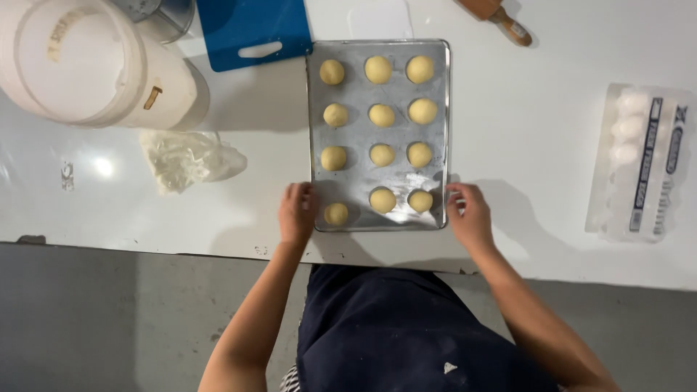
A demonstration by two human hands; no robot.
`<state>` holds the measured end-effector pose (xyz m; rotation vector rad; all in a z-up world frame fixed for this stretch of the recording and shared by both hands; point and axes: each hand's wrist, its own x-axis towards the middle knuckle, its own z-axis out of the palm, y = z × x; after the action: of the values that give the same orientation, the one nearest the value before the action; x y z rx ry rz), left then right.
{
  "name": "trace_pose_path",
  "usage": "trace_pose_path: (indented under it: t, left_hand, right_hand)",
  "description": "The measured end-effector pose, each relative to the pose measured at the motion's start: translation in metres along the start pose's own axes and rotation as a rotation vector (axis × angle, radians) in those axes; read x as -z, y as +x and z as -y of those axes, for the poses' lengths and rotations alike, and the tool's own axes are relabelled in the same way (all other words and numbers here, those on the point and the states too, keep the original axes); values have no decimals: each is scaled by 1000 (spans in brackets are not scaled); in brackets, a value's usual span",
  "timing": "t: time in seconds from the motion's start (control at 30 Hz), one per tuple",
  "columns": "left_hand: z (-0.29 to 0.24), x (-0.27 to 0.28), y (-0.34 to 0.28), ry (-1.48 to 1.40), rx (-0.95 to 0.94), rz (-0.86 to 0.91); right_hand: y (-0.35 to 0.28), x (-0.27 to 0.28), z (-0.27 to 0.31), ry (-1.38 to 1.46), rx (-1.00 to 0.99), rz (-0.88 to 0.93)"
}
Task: Grease a baking tray, place pre-portioned dough balls on it, and flatten them by hand.
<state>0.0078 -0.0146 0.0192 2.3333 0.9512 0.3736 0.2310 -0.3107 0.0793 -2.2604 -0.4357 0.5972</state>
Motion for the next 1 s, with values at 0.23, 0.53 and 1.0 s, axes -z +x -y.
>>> trace_pose_path:
  t: [0.23,0.53,1.0]
  left_hand:
    - [-59,27,0,173,-569,390]
    - [-29,-4,10,110,-449,688]
    - [-41,32,75,-144,-462,496]
  right_hand:
    - [3,-6,-38,-7,-149,-119]
    - [-26,-40,-42,103,-268,-240]
    - [-47,-48,-12,76,-434,-495]
